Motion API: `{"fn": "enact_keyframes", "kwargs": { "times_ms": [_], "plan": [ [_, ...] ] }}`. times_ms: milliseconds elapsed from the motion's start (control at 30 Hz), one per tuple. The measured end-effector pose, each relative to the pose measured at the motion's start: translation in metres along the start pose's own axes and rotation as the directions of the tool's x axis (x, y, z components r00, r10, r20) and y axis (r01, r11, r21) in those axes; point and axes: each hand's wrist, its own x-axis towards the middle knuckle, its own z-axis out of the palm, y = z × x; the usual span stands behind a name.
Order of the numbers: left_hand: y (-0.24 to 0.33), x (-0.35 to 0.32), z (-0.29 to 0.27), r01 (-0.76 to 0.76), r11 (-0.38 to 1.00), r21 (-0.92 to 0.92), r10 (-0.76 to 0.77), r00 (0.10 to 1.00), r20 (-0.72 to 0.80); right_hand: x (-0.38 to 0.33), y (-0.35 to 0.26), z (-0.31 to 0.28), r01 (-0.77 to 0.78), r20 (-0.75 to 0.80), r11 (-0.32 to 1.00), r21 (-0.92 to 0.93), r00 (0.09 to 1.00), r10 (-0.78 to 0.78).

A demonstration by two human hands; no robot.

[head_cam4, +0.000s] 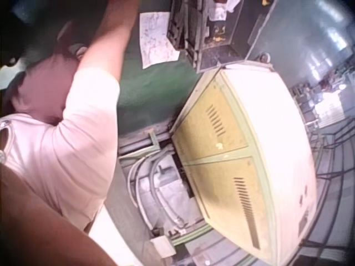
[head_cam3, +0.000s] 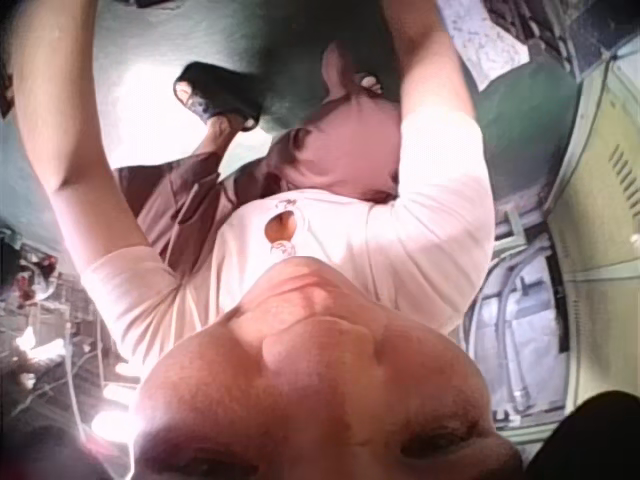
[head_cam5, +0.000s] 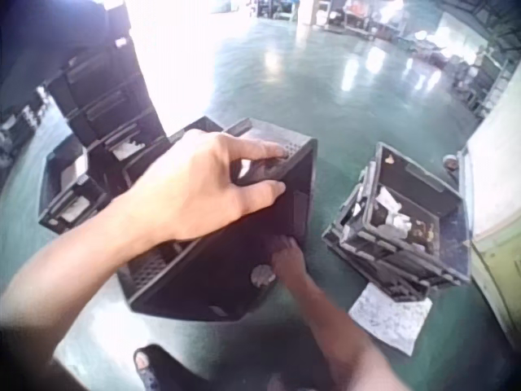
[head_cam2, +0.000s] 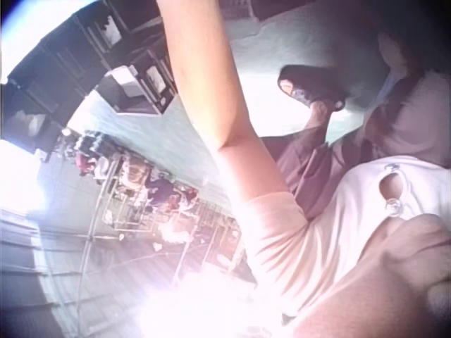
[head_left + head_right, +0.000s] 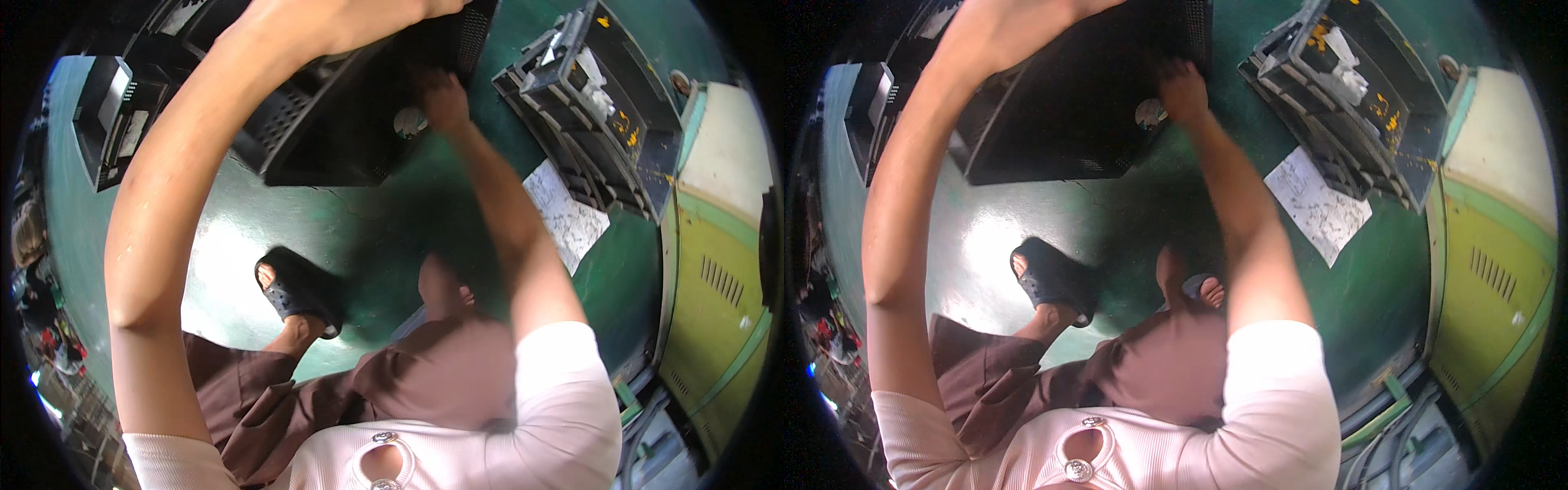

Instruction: The person wipes the interior and exterior of black plastic crates using a cloth, removes debris and plastic bags, and places a white sheet into a crate before moving it to a shelf.

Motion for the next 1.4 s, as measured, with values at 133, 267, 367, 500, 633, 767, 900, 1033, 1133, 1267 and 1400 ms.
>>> {"fn": "enact_keyframes", "kwargs": {
  "times_ms": [133,267,367,500,633,767,900,1033,1133,1267,1400],
  "plan": [
    [0.008,-0.007,-0.002,-0.054,0.995,-0.088,0.055,0.998,0.01,-0.028,-0.092,-0.005,-0.166,0.359,0.98,0.106,0.926,0.118],
    [-0.003,0.009,0.012,-0.027,0.976,-0.215,0.019,0.999,-0.037,-0.058,-0.101,-0.018,0.2,-0.002,0.84,0.504,0.973,-0.231],
    [0.018,0.006,0.012,-0.014,0.999,0.044,0.02,0.989,-0.147,-0.015,-0.037,-0.006,0.08,0.265,0.945,0.317,0.949,-0.169],
    [-0.001,0.007,0.026,-0.241,0.971,-0.009,0.23,0.937,-0.261,0.014,-0.004,0.013,-0.057,-0.213,0.971,0.23,0.971,0.107],
    [0.002,0.006,0.025,-0.176,0.984,-0.032,0.166,0.967,-0.194,-0.045,-0.098,0.005,-0.119,0.003,0.961,0.25,0.992,0.123],
    [0.009,0.001,0.012,-0.107,0.993,-0.049,0.096,0.979,-0.182,-0.041,-0.086,-0.016,0.095,0.117,0.81,0.578,0.973,-0.198],
    [-0.089,-0.074,-0.027,0.19,0.97,-0.15,-0.239,0.847,-0.475,-0.044,-0.077,-0.017,0.129,0.101,0.835,0.535,0.971,-0.215],
    [-0.118,-0.242,0.091,0.434,0.89,0.138,-0.453,0.872,0.186,-0.026,-0.087,-0.025,0.088,0.084,0.724,0.684,0.976,-0.198],
    [-0.093,-0.19,0.135,0.689,0.702,-0.18,-0.546,0.683,0.485,-0.034,-0.107,-0.033,-0.105,0.166,0.711,0.696,0.986,-0.018],
    [-0.082,-0.166,0.16,0.125,0.937,-0.326,-0.3,0.766,-0.569,-0.011,-0.132,-0.082,-0.147,0.244,0.471,0.87,0.958,-0.151],
    [-0.038,-0.11,0.066,0.361,0.931,-0.06,-0.353,0.841,-0.411,0.019,-0.121,-0.122,-0.184,0.223,0.445,0.877,0.974,-0.036]
  ]
}}
